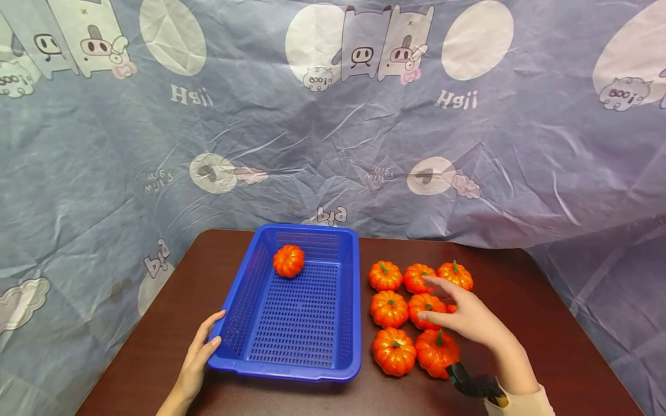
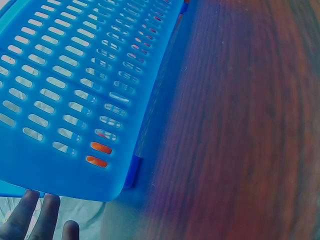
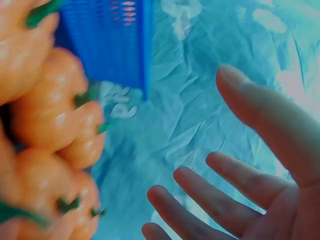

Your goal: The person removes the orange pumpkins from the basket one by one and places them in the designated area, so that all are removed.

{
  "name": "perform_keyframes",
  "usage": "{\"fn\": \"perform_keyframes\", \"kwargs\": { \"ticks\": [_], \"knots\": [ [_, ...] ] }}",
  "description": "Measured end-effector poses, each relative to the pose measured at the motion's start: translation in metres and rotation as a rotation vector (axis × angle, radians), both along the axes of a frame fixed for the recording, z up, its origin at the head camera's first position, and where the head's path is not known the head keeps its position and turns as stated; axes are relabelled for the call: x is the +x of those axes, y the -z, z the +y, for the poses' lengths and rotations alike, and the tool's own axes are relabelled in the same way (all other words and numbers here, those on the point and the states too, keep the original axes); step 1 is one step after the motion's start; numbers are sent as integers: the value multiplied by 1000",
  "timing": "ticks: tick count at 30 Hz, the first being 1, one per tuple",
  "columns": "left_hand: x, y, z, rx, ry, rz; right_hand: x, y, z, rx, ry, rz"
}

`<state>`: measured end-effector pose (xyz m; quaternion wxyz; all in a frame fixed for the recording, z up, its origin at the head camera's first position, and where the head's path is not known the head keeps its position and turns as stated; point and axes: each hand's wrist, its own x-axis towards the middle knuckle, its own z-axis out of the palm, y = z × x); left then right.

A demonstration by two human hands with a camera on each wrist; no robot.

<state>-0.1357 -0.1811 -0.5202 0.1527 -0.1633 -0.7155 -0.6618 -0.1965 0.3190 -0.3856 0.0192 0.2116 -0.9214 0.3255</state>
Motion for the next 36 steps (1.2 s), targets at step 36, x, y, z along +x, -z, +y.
{"fn": "perform_keyframes", "kwargs": {
  "ticks": [36],
  "knots": [
    [-1, 1, 1, -12, 0, 20, -107, -55, -170, -290, -169, -24]
  ]
}}
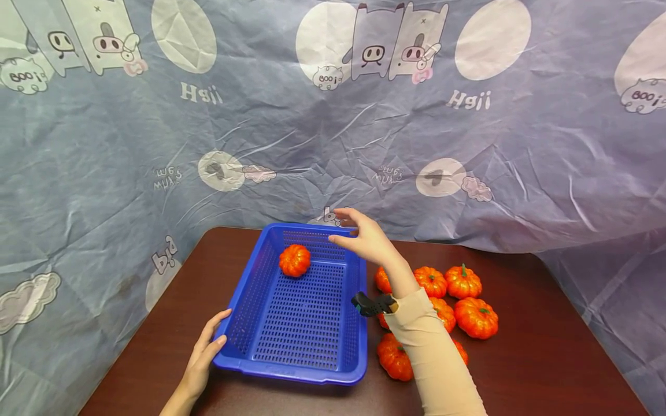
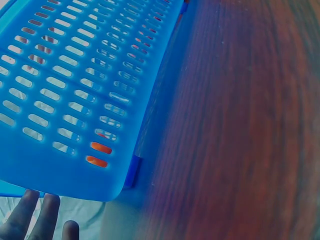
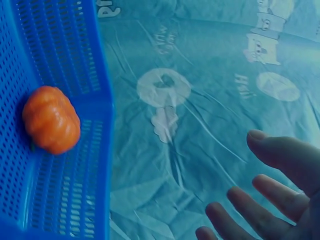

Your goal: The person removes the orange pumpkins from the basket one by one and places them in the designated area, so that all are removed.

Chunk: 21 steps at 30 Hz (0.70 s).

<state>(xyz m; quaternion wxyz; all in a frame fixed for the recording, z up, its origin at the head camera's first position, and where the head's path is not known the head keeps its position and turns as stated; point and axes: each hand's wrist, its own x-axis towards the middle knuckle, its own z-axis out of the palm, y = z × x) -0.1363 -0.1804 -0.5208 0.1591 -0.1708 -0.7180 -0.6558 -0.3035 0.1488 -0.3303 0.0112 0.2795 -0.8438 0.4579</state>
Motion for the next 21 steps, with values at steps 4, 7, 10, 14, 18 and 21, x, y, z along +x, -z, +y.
{"fn": "perform_keyframes", "kwargs": {
  "ticks": [4, 7, 10, 14, 18, 21],
  "knots": [
    [0, -1, -1, -4, 8, -1, -11, 6, -19, -10, 4, 3],
    [1, -2, -1, -2, -4, -23, -17, 11, -34, -16, 8, -5],
    [2, -2, 0, -4, -25, -35, -22, 19, -47, -21, 16, -27],
    [2, -2, 1, -11, -34, -10, -26, 30, -63, -15, 60, -56],
    [1, -1, 1, -14, -27, 5, -30, 42, -77, -22, 112, -73],
    [0, 0, 0, -21, -19, 4, -33, 54, -86, -30, 155, -78]
  ]
}}
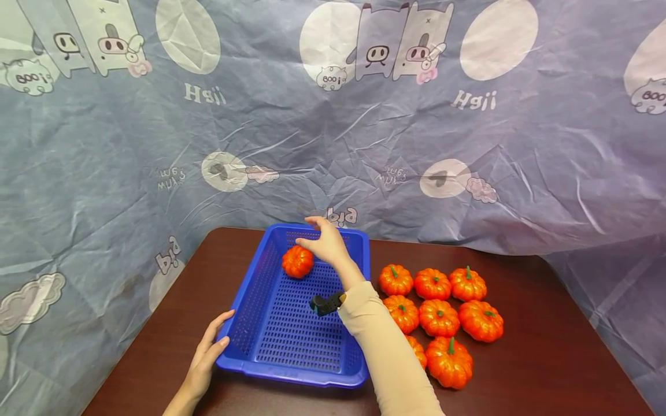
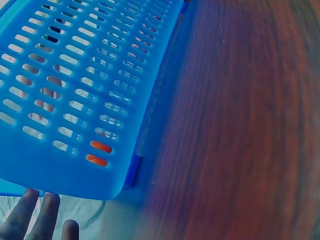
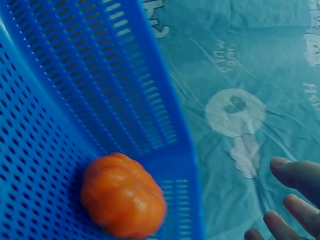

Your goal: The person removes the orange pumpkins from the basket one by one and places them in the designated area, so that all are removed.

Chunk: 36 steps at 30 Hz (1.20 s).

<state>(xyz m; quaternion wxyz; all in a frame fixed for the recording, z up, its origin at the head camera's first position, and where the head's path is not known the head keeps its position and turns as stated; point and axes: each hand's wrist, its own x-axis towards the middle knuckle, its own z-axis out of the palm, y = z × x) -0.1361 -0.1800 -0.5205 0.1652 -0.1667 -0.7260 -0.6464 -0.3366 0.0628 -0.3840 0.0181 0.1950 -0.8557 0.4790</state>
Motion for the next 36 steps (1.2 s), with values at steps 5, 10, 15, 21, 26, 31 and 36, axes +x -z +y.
{"fn": "perform_keyframes", "kwargs": {
  "ticks": [5, 10, 15, 21, 26, 31, 36],
  "knots": [
    [0, 0, 1, 1, 13, 5, -3, 23, -11, 11, 91, 6],
    [-1, -2, 1, 31, 55, 4, -5, 45, -17, 23, 127, 13],
    [-2, -4, 0, 37, 85, 10, -6, 61, -19, 48, 92, -14],
    [-2, -6, -2, 51, 105, 2, -10, 77, -23, 40, 89, -68],
    [-1, -5, -3, 33, 86, -3, -15, 91, -25, 68, 60, -33],
    [-1, -2, -3, 31, 53, -12, -11, 90, -28, 113, 75, -92],
    [-1, -2, -3, 47, 62, -27, -11, 90, -29, 128, 72, -95]
  ]
}}
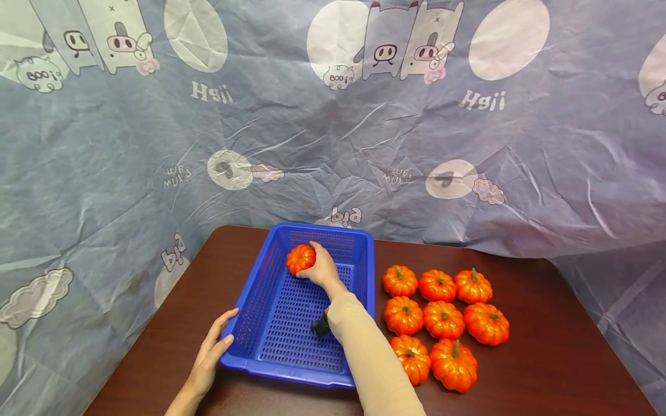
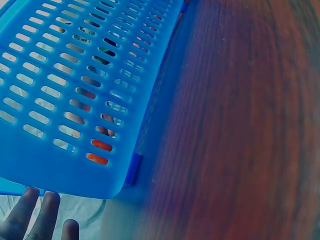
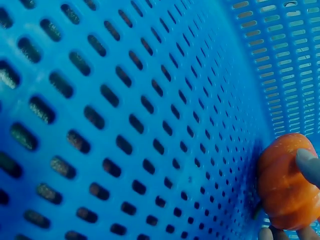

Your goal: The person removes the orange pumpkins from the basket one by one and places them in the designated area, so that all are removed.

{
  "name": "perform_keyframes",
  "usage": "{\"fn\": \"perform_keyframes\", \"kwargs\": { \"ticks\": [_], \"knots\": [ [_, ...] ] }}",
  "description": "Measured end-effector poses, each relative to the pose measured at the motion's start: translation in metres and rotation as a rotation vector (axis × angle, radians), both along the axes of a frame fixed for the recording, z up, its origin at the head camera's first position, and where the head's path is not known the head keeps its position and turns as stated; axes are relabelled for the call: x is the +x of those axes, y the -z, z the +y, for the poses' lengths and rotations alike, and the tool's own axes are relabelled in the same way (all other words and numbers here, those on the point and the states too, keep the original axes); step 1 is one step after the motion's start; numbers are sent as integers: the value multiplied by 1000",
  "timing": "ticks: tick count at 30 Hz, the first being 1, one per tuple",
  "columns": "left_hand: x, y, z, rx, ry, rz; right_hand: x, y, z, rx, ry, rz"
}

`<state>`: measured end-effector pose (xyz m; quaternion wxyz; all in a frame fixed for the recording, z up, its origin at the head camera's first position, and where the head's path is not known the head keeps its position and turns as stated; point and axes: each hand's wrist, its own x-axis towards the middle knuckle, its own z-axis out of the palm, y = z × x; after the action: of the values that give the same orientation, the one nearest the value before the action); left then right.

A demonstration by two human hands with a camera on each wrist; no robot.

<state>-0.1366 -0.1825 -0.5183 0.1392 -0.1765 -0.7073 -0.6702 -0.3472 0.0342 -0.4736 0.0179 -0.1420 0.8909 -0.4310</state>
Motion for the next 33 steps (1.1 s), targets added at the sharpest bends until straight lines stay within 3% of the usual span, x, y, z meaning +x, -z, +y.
{"fn": "perform_keyframes", "kwargs": {
  "ticks": [7, 15, 21, 33],
  "knots": [
    [-1, -2, 0, -37, 10, 42, 2, -4, 2, 35, 32, 16],
    [-1, 1, 1, -56, -6, 39, 5, -15, 6, 45, 96, -19],
    [1, 2, 0, -42, -9, 44, 9, -30, 5, -31, 141, -57],
    [1, 1, -1, -28, -2, 2, 24, -75, 17, -112, 78, -1]
  ]
}}
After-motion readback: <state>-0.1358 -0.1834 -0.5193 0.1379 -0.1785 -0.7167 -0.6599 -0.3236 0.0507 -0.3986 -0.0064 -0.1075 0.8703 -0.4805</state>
